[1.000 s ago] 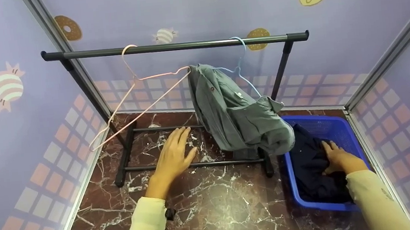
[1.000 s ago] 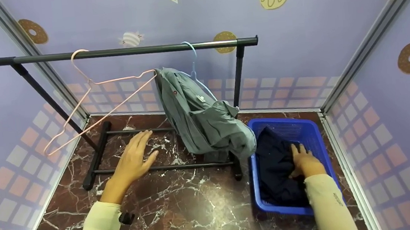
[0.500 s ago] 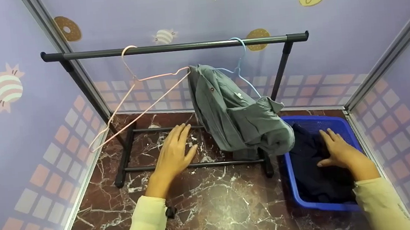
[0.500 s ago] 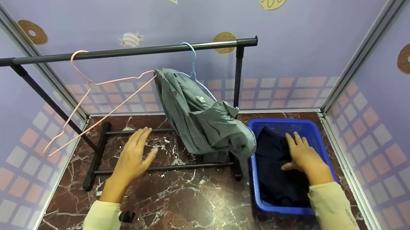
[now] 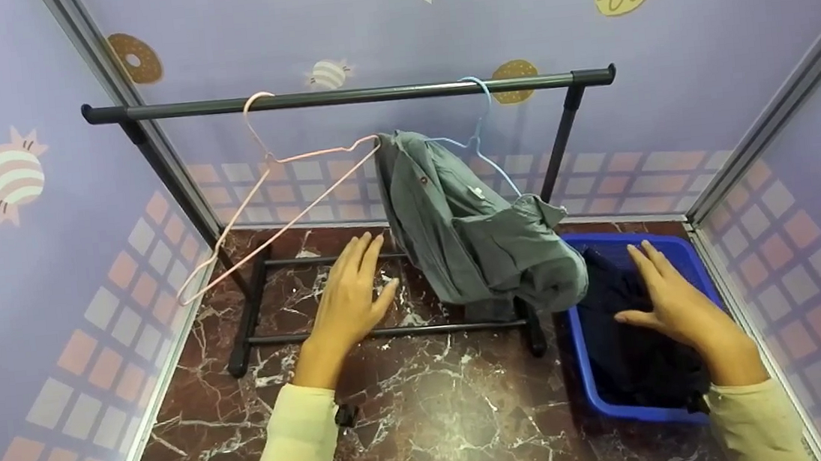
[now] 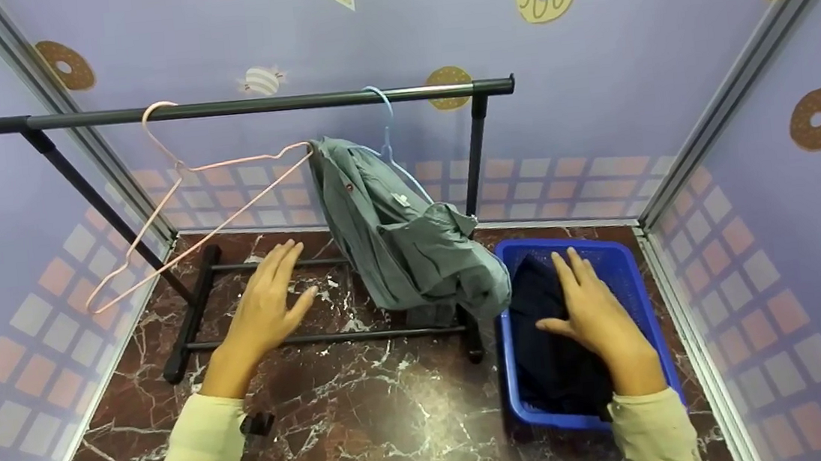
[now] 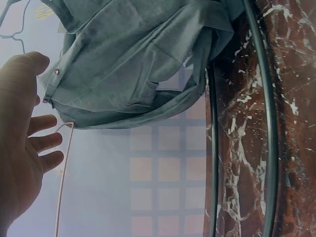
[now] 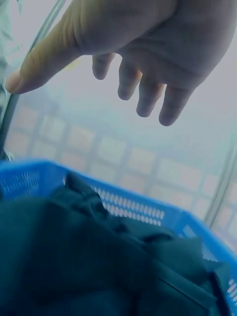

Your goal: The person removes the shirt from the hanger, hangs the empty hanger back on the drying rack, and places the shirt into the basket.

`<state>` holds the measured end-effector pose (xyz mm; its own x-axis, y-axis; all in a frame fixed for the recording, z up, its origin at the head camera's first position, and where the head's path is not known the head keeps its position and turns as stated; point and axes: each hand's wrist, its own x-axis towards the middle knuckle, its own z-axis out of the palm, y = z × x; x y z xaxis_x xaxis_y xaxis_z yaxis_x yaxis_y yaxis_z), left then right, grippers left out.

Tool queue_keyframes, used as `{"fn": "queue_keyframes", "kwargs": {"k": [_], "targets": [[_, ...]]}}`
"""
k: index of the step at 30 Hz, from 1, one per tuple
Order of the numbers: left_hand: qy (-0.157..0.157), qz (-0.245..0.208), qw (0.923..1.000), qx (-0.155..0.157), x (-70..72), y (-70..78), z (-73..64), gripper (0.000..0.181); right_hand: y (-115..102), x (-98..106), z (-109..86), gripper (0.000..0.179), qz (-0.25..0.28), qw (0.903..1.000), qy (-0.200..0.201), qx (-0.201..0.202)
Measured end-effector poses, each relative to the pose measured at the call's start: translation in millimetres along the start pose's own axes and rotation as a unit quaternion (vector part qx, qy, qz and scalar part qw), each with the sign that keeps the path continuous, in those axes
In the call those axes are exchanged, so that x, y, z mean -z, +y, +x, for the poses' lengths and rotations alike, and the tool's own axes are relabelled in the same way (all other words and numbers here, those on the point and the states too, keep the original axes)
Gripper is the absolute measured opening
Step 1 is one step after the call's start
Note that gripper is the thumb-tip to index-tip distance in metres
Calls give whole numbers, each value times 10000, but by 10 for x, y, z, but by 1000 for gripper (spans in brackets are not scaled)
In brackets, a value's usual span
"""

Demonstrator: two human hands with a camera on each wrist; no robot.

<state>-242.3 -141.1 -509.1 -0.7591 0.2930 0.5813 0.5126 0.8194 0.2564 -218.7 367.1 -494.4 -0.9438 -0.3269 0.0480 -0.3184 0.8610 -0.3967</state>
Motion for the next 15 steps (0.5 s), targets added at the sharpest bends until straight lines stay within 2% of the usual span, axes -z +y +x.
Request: {"fn": "queue_keyframes", "kwargs": {"k": [7, 15], "targets": [[129, -11, 9999, -77, 42, 11, 135, 67, -223, 44, -20, 111, 127, 9993, 290, 212], [-40, -51, 10000, -8, 123, 14, 347, 68, -448, 142, -8, 108, 340, 9971, 517, 437]]}}
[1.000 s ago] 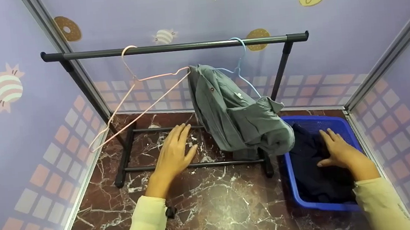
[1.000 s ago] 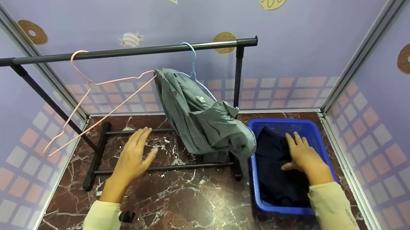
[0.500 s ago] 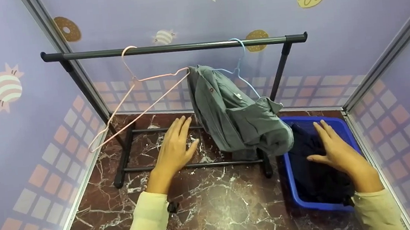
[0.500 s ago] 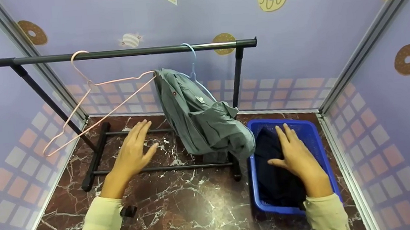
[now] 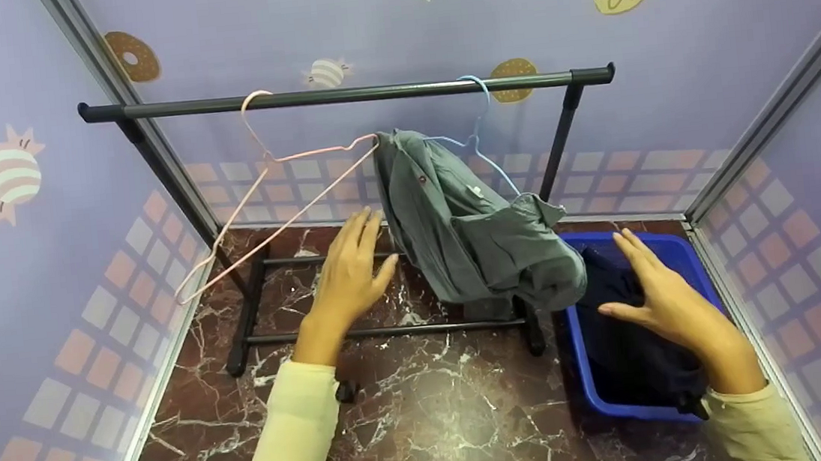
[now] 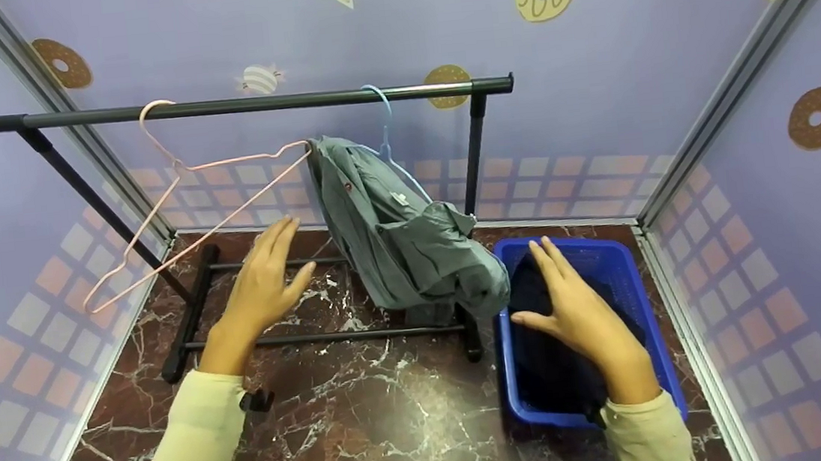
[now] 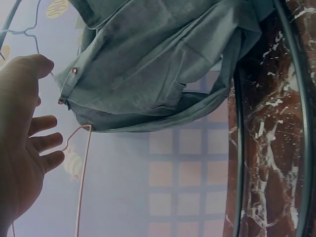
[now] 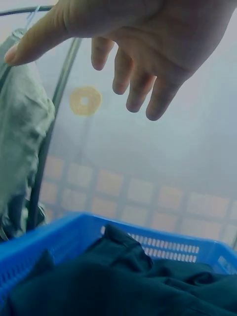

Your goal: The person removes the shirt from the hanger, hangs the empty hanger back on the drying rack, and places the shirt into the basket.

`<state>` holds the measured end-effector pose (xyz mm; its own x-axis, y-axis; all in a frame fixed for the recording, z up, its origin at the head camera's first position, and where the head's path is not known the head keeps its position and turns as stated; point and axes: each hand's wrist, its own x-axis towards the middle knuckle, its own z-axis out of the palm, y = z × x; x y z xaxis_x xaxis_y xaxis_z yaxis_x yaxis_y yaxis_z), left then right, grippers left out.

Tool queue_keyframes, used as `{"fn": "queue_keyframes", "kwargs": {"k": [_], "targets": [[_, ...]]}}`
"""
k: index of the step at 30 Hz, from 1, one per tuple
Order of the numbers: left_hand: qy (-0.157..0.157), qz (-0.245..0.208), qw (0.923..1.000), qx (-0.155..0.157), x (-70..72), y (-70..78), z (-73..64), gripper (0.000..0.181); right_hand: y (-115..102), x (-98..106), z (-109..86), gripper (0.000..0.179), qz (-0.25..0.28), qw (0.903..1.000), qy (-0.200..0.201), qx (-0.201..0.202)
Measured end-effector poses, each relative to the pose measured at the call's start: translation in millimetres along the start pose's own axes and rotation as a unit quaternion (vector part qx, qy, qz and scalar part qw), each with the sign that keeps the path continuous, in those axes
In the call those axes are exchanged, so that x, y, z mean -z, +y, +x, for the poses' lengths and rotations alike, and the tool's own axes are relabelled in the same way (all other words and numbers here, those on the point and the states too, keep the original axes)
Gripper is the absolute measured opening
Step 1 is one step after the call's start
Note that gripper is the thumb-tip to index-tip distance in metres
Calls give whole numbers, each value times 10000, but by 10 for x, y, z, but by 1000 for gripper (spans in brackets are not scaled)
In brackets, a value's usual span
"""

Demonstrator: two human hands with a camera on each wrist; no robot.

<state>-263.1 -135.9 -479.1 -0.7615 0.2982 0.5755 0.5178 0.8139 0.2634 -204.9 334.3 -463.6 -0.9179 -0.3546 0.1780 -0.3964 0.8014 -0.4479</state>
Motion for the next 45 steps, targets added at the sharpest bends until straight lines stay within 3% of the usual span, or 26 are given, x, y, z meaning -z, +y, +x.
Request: {"fn": "queue_keyframes", "kwargs": {"k": [11, 23, 30, 39, 45], "targets": [[-260, -126, 9994, 200, 96, -15, 408, 69, -246, 64, 162, 103, 278, 9986, 363, 275], [-151, -266, 9995, 103, 122, -65, 840, 67, -502, 110, 349, 99, 410, 9976, 352, 437], [-592, -264, 9968, 472, 148, -55, 1064, 67, -609, 113, 446, 98, 543, 9971, 291, 448], [-1007, -312, 9920, 701, 150, -62, 1370, 67, -692, 96, 612, 94, 508, 9972, 287, 476], [-1264, -200, 9894, 680, 126, -46, 1550, 65, -747, 94, 735, 93, 462, 9974, 262, 479]]}}
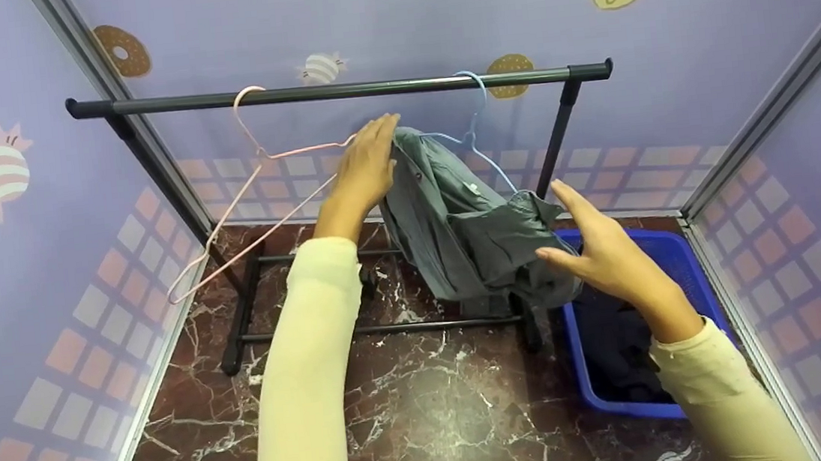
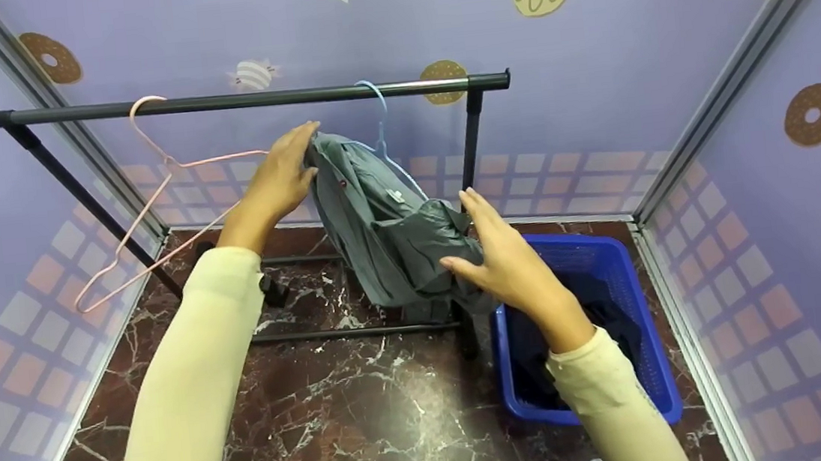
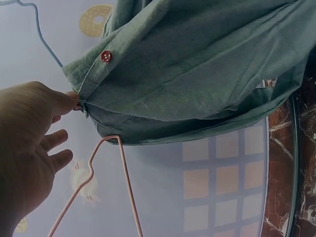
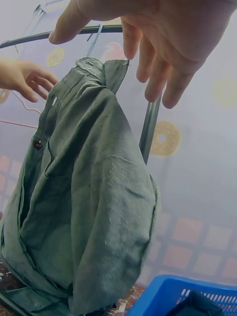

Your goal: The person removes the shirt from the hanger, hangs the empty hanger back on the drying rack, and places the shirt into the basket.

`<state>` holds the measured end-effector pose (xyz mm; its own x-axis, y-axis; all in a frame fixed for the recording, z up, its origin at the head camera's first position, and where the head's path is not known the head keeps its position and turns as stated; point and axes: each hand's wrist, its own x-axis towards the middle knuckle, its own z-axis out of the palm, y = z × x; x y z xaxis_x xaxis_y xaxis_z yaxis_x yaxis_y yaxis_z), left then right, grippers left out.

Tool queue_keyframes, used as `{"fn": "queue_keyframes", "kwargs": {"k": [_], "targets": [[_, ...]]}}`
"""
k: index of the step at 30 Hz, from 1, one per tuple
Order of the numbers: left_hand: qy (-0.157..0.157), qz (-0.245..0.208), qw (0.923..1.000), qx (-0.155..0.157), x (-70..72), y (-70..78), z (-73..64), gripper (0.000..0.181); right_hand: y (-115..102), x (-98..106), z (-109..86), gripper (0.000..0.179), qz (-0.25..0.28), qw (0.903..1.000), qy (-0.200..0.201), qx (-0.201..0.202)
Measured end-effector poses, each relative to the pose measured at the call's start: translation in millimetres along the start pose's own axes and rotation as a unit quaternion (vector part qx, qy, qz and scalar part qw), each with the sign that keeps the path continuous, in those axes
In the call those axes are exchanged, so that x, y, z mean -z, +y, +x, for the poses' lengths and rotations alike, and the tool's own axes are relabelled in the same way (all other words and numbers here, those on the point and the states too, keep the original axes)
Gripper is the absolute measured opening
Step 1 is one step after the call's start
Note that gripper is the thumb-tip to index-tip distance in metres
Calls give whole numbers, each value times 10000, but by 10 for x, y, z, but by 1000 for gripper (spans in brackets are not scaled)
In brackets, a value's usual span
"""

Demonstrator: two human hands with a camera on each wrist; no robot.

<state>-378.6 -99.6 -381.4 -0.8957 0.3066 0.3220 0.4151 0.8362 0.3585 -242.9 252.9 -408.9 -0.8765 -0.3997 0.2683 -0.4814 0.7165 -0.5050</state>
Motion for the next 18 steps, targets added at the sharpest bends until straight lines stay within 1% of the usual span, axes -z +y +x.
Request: {"fn": "queue_keyframes", "kwargs": {"k": [6, 11, 13, 14, 18], "targets": [[-283, 53, 9996, -19, -8, 50, 133, 62, -44, -6, 105, 91, -20, 9998, -71, -164], [-452, 112, 9989, 28, -60, 58, 202, 58, -20, -22, 177, 89, 31, 9994, -211, -285], [-419, 111, 9991, -1, -97, 45, 212, 56, -4, -29, 205, 89, 55, 9990, -277, -354], [-353, 107, 9993, -35, -118, 37, 216, 55, 5, -34, 218, 89, 65, 9988, -307, -386], [52, 210, 9995, -212, -198, 11, 223, 55, 28, -51, 264, 88, 108, 9982, -360, -460]]}}
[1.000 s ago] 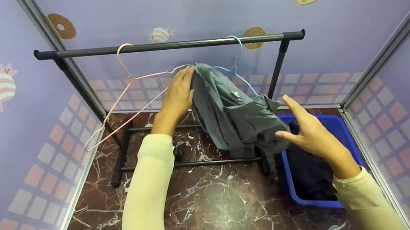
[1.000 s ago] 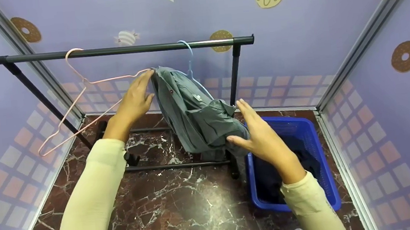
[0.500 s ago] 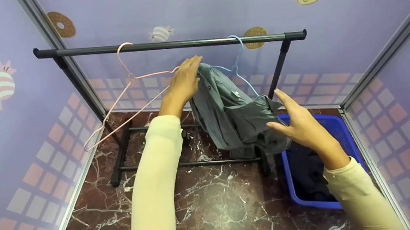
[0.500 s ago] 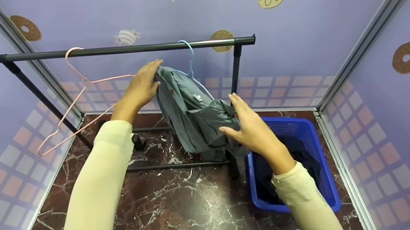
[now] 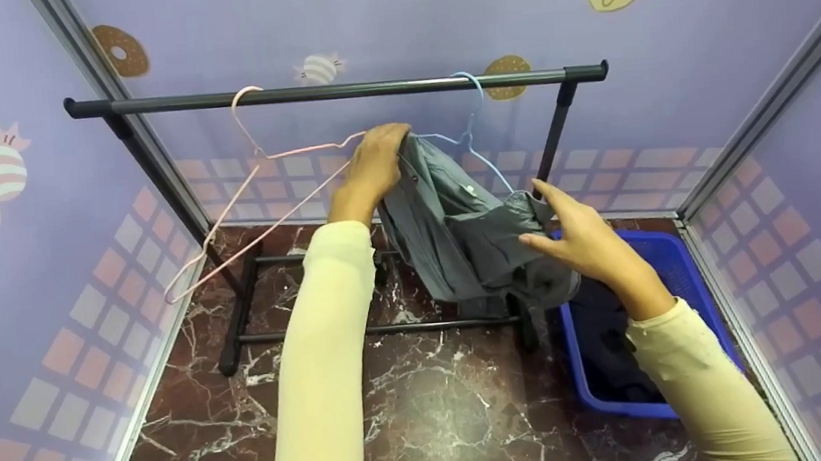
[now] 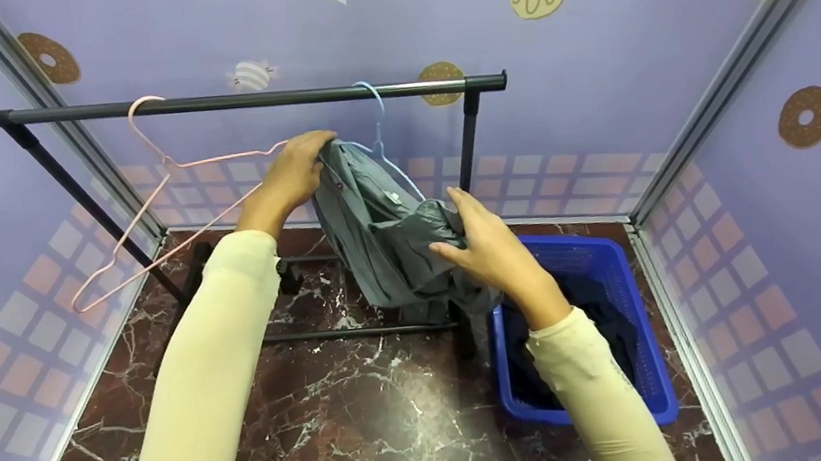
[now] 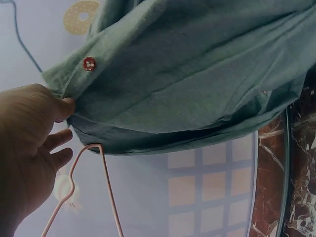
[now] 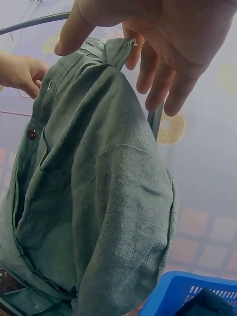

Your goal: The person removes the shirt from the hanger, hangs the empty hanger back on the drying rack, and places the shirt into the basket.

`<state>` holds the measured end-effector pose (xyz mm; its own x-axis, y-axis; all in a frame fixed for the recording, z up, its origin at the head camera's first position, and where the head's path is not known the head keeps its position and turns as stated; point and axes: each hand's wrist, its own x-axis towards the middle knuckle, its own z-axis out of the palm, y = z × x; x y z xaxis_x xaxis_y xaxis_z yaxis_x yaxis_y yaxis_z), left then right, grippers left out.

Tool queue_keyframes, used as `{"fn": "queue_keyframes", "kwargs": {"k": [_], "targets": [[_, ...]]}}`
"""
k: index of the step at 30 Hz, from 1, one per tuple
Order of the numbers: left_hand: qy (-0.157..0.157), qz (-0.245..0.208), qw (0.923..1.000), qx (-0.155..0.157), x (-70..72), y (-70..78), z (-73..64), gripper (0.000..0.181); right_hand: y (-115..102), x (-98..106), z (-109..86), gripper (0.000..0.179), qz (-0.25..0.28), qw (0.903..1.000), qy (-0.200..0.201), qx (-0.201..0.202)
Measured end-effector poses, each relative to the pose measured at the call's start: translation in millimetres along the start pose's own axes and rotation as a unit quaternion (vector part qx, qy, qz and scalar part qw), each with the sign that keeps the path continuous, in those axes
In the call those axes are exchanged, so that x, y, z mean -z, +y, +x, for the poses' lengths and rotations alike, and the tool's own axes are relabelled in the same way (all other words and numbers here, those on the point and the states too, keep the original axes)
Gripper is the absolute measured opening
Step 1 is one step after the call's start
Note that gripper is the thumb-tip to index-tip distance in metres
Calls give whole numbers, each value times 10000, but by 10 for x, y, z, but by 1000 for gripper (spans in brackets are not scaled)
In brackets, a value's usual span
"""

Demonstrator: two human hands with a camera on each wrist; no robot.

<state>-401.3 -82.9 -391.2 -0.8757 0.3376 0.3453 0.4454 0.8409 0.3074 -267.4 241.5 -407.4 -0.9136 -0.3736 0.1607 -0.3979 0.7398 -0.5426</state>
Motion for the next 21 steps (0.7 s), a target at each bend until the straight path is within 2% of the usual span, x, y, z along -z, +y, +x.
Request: {"fn": "queue_keyframes", "kwargs": {"k": [4, 9, 14, 21], "targets": [[322, 183, 9993, -30, -49, -22, 2, 51, 15, -28, 32, 87, 84, 9999, 52, 53], [573, 144, 9982, 91, -87, -24, -5, 34, 34, -52, 34, 83, 176, 9997, 102, 151], [713, -100, 9973, 137, -107, -36, -18, 27, 46, -52, 25, 78, 153, 9995, 205, 184], [854, -206, 9961, -82, -97, -51, -32, 26, 54, -39, 17, 76, 126, 9988, 318, 353]]}}
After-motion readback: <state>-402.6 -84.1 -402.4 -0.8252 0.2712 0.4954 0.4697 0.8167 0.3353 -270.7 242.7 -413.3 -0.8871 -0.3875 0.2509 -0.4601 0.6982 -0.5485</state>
